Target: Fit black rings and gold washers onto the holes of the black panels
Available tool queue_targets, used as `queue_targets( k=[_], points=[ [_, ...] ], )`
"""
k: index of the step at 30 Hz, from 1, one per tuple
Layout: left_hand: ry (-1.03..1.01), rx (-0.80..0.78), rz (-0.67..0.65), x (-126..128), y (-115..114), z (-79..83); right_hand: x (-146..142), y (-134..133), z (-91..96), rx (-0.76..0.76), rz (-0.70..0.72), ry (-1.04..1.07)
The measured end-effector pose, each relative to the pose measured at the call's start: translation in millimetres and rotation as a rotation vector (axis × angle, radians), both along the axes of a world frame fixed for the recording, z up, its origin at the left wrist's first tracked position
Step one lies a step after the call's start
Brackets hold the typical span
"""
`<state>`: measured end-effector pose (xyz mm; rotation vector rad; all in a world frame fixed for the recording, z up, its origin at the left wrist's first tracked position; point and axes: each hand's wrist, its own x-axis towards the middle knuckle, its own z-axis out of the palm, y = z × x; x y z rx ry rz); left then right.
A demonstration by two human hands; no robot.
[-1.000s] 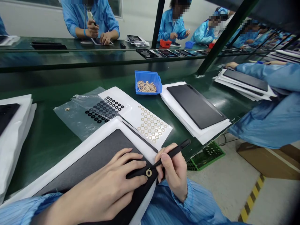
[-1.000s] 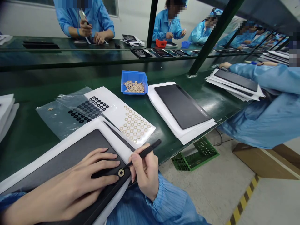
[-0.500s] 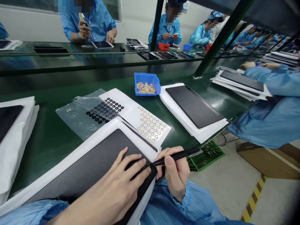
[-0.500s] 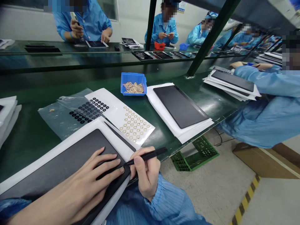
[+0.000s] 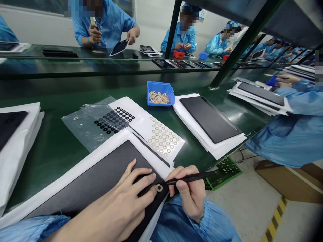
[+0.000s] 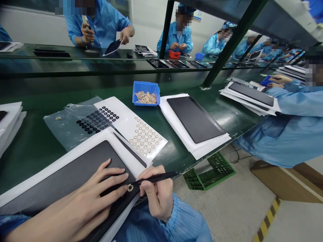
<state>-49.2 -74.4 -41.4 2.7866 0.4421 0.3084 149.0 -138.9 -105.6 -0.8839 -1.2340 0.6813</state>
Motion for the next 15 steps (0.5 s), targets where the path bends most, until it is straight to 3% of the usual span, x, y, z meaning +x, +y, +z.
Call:
queue_targets(
  k=[4, 8, 11, 15],
  points=[
    [-0.024, -0.046, -0.003, -1.3, 4.3, -3.1, 2.3, -5.1, 5.3, -0.071, 0.073, 0.019],
    [-0.010, -0.095, -0.027, -2.2, 8.6, -3.2, 15.0, 8.7, 36.4, -0.040, 0.035, -0.028],
    [-0.013, -0.153, -0.013, -1.8, 10.1, -1.2, 35.6, 56.5, 73.3, 0.025, -0.106, -0.286],
    [-0.039, -0.149, -0.011, -0.5, 8.9, 1.1, 62.9, 163.0, 108.8, 0.119, -0.350, -0.429]
  ],
)
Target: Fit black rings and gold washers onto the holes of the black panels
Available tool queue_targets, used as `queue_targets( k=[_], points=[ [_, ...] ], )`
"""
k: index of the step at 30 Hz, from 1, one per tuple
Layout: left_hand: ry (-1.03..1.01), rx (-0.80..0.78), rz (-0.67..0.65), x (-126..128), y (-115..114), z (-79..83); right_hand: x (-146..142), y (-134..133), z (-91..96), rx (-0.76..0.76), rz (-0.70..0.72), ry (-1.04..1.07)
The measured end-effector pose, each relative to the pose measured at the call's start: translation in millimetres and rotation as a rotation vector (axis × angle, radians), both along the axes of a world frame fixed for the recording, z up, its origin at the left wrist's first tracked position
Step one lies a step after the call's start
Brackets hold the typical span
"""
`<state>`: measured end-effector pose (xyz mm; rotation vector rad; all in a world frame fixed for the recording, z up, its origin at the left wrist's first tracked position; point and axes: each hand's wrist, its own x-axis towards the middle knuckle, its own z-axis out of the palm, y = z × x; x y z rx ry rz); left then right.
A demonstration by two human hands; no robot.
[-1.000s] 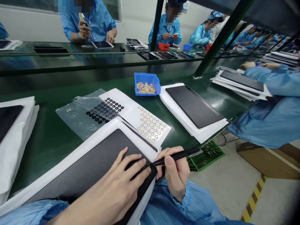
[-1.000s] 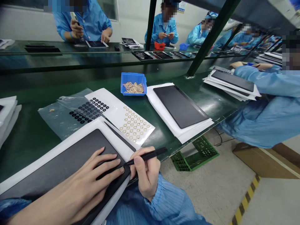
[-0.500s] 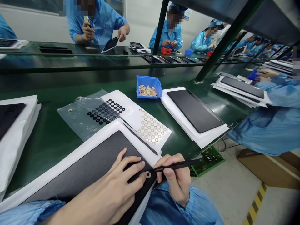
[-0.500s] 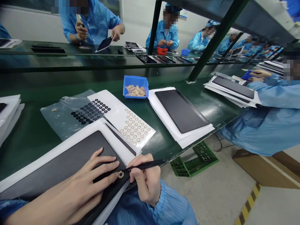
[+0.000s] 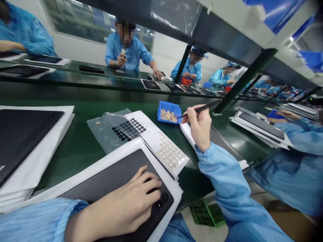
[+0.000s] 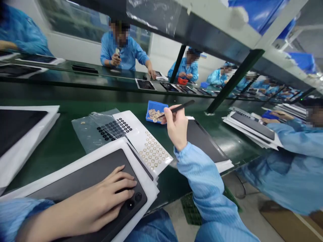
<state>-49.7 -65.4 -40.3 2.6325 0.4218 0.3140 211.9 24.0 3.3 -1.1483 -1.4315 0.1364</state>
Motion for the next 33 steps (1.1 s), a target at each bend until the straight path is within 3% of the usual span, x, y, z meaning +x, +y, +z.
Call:
queue_targets(
  k=[3, 5, 9, 15, 19, 26, 30, 33],
  points=[
    [-0.020, 0.040, 0.014, 0.1, -2.0, -0.9, 11.3, 69.9, 4.6, -0.102, -0.072, -0.172],
    [-0.021, 0.064, 0.026, -0.5, -3.0, -2.3, 14.3, 96.3, -0.7, -0.139, -0.055, -0.232],
    [-0.026, 0.091, 0.029, -2.0, -3.8, -4.1, 14.3, 107.4, -13.0, -0.196, -0.043, -0.308],
    [-0.099, 0.131, 0.064, -3.9, 11.5, 2.4, 7.0, 107.9, -10.6, -0.305, -0.043, -0.421],
    [-0.070, 0.191, 0.377, -25.4, 51.6, 7.8, -1.5, 118.0, -11.2, -0.346, -0.027, -0.488],
    [0.126, 0.133, 1.078, -113.8, 134.0, 4.5, -1.6, 131.7, -13.0, -0.358, -0.106, -0.525],
    [0.249, -0.047, 1.174, -130.1, 145.6, 3.6, -14.2, 129.1, -3.7, -0.355, -0.050, -0.541],
    [0.246, -0.204, 1.136, -119.7, 142.0, 4.0, -54.7, 117.4, -7.5, -0.345, 0.103, -0.569]
  ],
)
